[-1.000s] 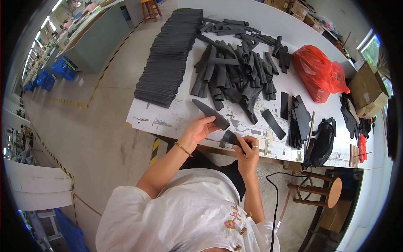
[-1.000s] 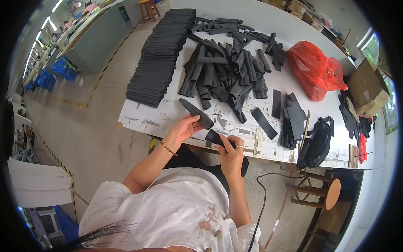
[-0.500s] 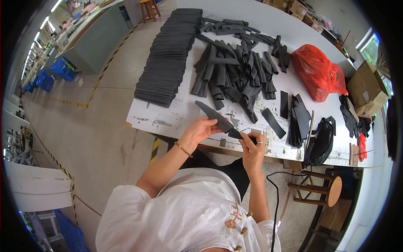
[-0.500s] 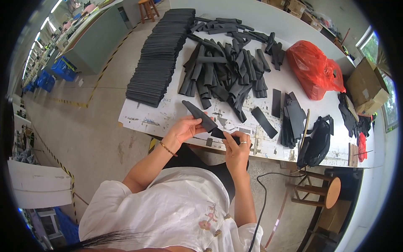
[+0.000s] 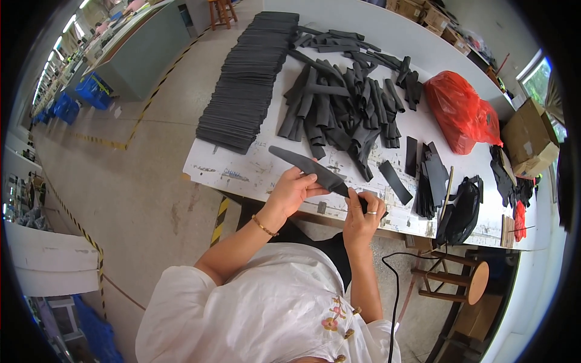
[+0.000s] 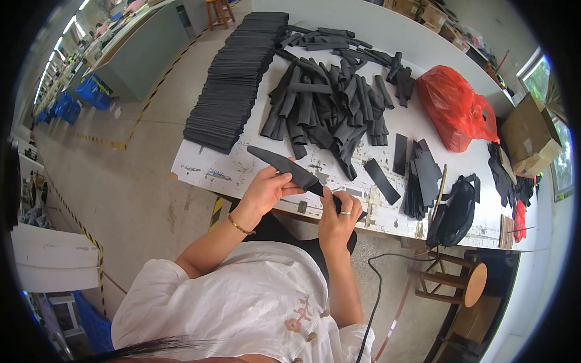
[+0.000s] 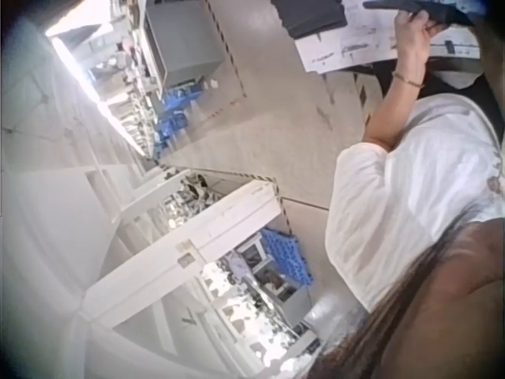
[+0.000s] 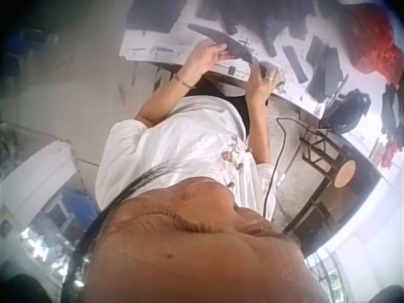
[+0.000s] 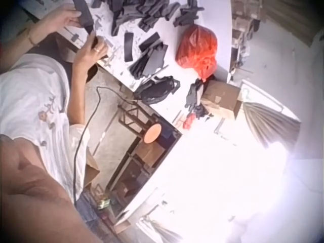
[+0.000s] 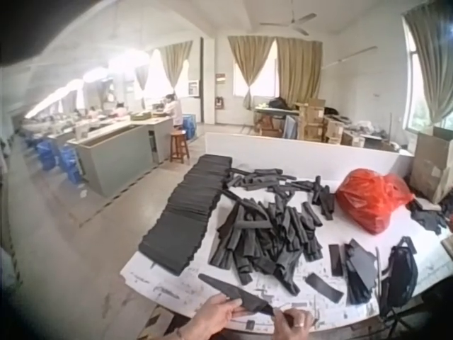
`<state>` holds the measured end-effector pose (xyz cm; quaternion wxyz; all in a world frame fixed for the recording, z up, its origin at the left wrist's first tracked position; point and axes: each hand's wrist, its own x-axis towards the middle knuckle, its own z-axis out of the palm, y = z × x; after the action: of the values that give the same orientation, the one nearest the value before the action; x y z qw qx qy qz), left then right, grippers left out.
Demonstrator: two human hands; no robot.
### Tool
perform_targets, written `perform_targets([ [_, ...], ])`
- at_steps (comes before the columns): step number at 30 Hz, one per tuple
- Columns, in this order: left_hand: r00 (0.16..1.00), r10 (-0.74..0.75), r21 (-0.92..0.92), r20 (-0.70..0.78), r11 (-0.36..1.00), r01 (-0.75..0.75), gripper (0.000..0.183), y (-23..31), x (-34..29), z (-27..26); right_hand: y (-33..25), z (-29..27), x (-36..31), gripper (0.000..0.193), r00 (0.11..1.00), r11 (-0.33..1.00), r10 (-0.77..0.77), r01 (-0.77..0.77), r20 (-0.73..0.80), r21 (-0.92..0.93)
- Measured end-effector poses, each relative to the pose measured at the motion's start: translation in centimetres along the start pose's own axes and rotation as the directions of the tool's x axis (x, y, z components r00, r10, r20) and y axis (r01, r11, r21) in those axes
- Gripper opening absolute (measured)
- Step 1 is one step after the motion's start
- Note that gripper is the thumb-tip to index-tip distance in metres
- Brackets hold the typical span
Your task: Inspecting and sorting gray foam or rubber strips on a workbench.
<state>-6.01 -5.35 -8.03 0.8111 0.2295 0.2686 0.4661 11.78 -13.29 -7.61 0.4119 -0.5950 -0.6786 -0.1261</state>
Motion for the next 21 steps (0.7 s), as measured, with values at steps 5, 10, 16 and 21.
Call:
perform_targets([
  [5,0.999,-0.03,0.014,0.04,0.999,0.03,0.035,1.3,0.1,-0.4,0.2,-0.4,0.4,0.039,1.0,0.998,0.012,-0.012,-0.003,0.057],
  [10,0.985,-0.165,0.0,0.053,0.986,0.165,0.033,1.8,0.6,-0.7,0.9,-1.1,1.4,0.035,0.997,0.992,-0.079,0.076,0.019,0.105],
  [16,0.994,-0.104,0.003,0.015,0.995,0.104,0.037,1.0,0.3,0.1,0.5,-0.7,1.1,0.037,0.993,0.992,-0.119,0.119,0.005,-0.035],
  [21,0.989,0.142,0.196,-0.028,0.971,-0.134,0.047,0.0,-1.4,1.9,-1.7,0.6,1.0,0.046,0.997,0.998,-0.061,0.061,0.045,0.012],
])
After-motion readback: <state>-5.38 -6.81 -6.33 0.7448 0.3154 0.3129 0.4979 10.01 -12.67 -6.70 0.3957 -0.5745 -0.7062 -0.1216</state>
